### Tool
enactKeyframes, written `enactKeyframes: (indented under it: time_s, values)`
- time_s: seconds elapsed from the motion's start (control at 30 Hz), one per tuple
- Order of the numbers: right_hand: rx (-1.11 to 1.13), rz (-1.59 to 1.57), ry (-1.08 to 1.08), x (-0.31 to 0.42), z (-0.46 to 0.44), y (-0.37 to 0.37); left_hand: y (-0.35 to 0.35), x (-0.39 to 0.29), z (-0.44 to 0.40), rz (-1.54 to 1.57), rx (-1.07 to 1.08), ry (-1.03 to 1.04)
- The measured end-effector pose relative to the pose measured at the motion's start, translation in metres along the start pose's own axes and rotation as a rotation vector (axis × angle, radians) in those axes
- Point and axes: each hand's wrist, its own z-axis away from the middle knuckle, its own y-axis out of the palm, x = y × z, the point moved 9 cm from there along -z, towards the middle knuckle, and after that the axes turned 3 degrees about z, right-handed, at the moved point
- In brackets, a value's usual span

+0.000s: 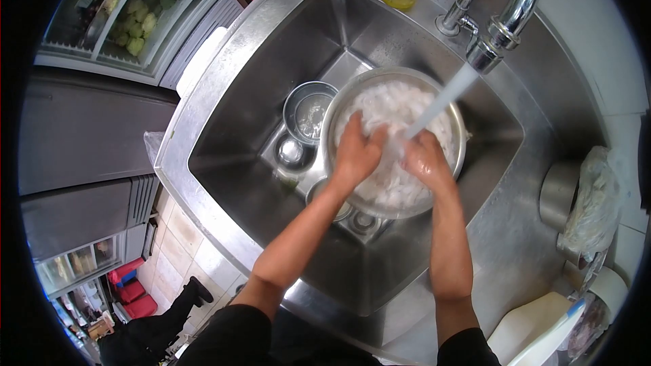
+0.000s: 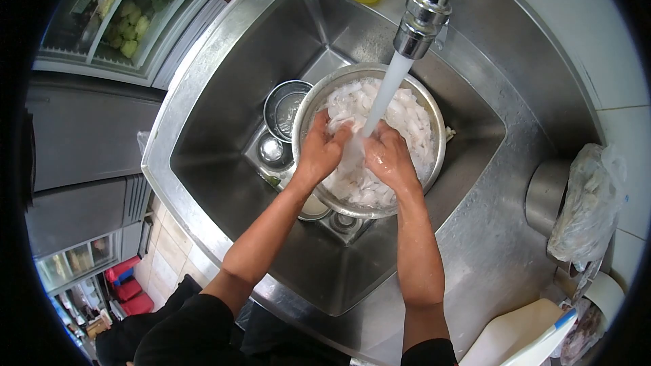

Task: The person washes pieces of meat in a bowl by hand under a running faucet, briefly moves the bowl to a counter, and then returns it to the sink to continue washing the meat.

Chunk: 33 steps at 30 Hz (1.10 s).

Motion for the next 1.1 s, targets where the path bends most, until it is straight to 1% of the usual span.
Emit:
enactKeyframes:
  time_s: [0.03, 0.1, 0.13, 0.2, 0.3, 0.33, 0.4, 0.43, 0.5, 0.53, 0.6, 0.7, 0.8, 0.9, 1.0, 1.1]
  values:
    - [-0.011, 0.032, 0.047, 0.003, 0.003, -0.001, -0.002, -0.010, 0.002, -0.047, -0.021, 0.141]
    - [-0.031, 0.094, 0.140, 0.013, 0.008, 0.003, 0.000, -0.030, 0.009, 0.091, 0.148, 0.162]
    - [-0.029, 0.078, 0.116, 0.011, 0.006, 0.002, 0.003, -0.039, 0.012, 0.159, 0.233, 0.175]
    - [-0.027, 0.048, 0.066, 0.004, 0.001, 0.000, 0.002, -0.048, 0.014, 0.031, 0.222, 0.285]
    - [-0.059, -0.017, 0.061, 0.001, 0.000, 0.002, 0.002, -0.067, 0.024, -0.132, 0.218, 0.457]
    - [-0.062, 0.014, 0.045, 0.003, 0.000, 0.000, 0.002, -0.074, 0.029, -0.181, 0.219, 0.512]
    - [-0.066, 0.078, 0.018, 0.008, 0.000, -0.004, 0.000, -0.077, 0.025, -0.190, 0.285, 0.519]
    - [-0.041, 0.062, 0.037, 0.006, 0.000, -0.003, 0.001, -0.078, 0.024, -0.194, 0.317, 0.522]
    - [0.010, 0.030, 0.070, 0.003, -0.002, 0.001, 0.005, -0.066, 0.022, -0.139, 0.353, 0.450]
    - [-0.010, 0.019, 0.065, 0.004, -0.002, 0.001, 0.008, -0.060, 0.022, -0.111, 0.370, 0.415]
    - [-0.052, -0.005, 0.055, 0.005, -0.001, 0.000, 0.008, -0.062, 0.022, -0.108, 0.343, 0.450]
    - [-0.081, -0.022, 0.118, 0.011, 0.004, 0.000, 0.009, -0.064, 0.025, -0.147, 0.320, 0.486]
    - [-0.032, -0.075, 0.117, 0.015, 0.007, 0.005, 0.008, -0.064, 0.025, -0.183, 0.331, 0.486]
    - [0.068, -0.165, 0.040, 0.018, 0.006, 0.007, 0.005, -0.065, 0.024, -0.181, 0.324, 0.482]
    - [0.109, -0.139, 0.088, 0.022, 0.009, 0.006, 0.004, -0.066, 0.024, -0.173, 0.310, 0.510]
    - [0.090, -0.144, 0.030, 0.021, 0.007, 0.006, 0.005, -0.066, 0.023, -0.174, 0.300, 0.516]
